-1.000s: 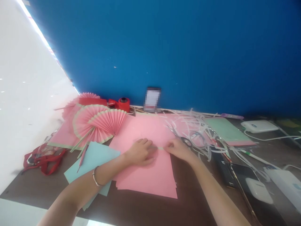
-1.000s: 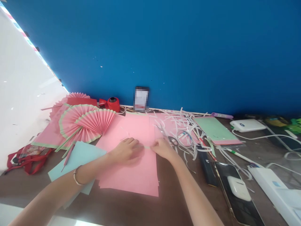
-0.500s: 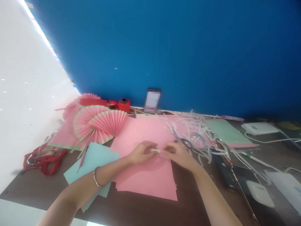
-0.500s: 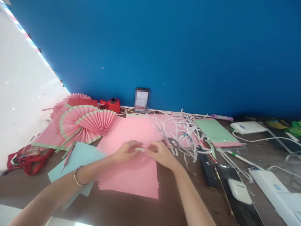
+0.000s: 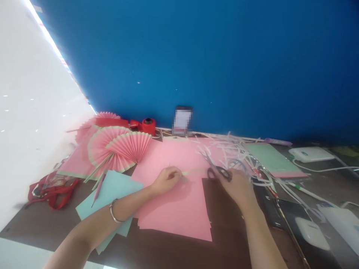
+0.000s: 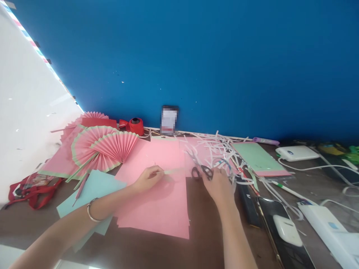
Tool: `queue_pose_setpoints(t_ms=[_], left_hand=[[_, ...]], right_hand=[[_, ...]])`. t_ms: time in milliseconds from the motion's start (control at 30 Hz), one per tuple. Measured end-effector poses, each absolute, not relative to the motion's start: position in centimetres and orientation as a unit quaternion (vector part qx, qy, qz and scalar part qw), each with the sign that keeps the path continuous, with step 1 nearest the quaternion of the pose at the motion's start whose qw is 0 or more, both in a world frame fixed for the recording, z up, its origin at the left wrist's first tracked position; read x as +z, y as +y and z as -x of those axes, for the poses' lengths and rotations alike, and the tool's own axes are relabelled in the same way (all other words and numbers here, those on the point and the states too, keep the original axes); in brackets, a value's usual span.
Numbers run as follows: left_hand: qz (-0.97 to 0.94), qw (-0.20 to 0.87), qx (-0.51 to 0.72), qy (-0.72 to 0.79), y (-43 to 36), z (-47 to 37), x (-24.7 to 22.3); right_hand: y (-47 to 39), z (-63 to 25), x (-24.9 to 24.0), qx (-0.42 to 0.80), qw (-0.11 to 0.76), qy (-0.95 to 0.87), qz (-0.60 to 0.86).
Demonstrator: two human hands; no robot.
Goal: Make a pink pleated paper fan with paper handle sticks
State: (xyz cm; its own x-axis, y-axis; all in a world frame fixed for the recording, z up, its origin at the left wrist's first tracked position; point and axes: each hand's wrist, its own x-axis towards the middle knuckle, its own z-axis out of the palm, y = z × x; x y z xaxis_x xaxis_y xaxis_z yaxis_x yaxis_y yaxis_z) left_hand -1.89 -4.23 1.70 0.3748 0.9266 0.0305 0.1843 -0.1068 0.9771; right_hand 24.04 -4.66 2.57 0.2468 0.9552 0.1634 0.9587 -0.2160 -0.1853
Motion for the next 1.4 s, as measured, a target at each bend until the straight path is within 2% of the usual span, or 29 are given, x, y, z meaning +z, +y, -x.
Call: queue_pose_setpoints(t_ms=[100, 200, 300, 400, 467, 567, 867, 1000, 1100, 1200, 1400], left_hand=[[-0.637, 0.508, 0.382, 0.435, -4.2, 2.0, 1.4], [-0.591, 0.546, 0.407, 0.431, -4.1, 2.2, 1.1], [-0.521, 0.625, 0.432, 0.389, -4.0, 2.4, 0.9], [-0.448, 0.692, 0.451, 0.342, -3.7, 2.5, 0.9], [-0.402, 0.736, 0.448, 0.311, -3.5, 2.6, 0.9], [-0.347, 0.782, 0.431, 0.287, -3.4, 2.8, 0.7], [-0.320, 0.839, 0.372, 0.237, -3.7, 2.9, 1.4], [-0.331, 0.801, 0.413, 0.281, -3.7, 2.7, 1.5], [-0.350, 0.777, 0.427, 0.303, -3.5, 2.6, 1.2], [-0.376, 0.762, 0.422, 0.316, -3.5, 2.5, 1.0], [-0.464, 0.718, 0.388, 0.345, -3.9, 2.3, 1.2]], right_hand=[[-4.5, -24.5, 1.8, 0.016, 0.074, -0.605, 0.793], [-4.4, -24.5, 1.6, 0.004, 0.092, -0.617, 0.781], [-4.7, -24.3, 1.7, -0.040, 0.163, -0.616, 0.769], [-5.3, -22.7, 2.1, -0.077, 0.282, -0.636, 0.714], [-5.9, -20.9, 2.4, -0.002, 0.327, -0.728, 0.602], [-6.7, -17.9, 2.5, 0.124, 0.299, -0.823, 0.467], [-8.2, -14.6, 1.8, 0.111, 0.356, -0.858, 0.354], [-8.2, -14.7, 1.9, 0.157, 0.372, -0.838, 0.366], [-8.3, -14.5, 2.0, 0.230, 0.394, -0.771, 0.444], [-8.4, -14.2, 2.3, 0.290, 0.409, -0.692, 0.520], [-8.3, -13.8, 2.7, 0.352, 0.435, -0.612, 0.558]])
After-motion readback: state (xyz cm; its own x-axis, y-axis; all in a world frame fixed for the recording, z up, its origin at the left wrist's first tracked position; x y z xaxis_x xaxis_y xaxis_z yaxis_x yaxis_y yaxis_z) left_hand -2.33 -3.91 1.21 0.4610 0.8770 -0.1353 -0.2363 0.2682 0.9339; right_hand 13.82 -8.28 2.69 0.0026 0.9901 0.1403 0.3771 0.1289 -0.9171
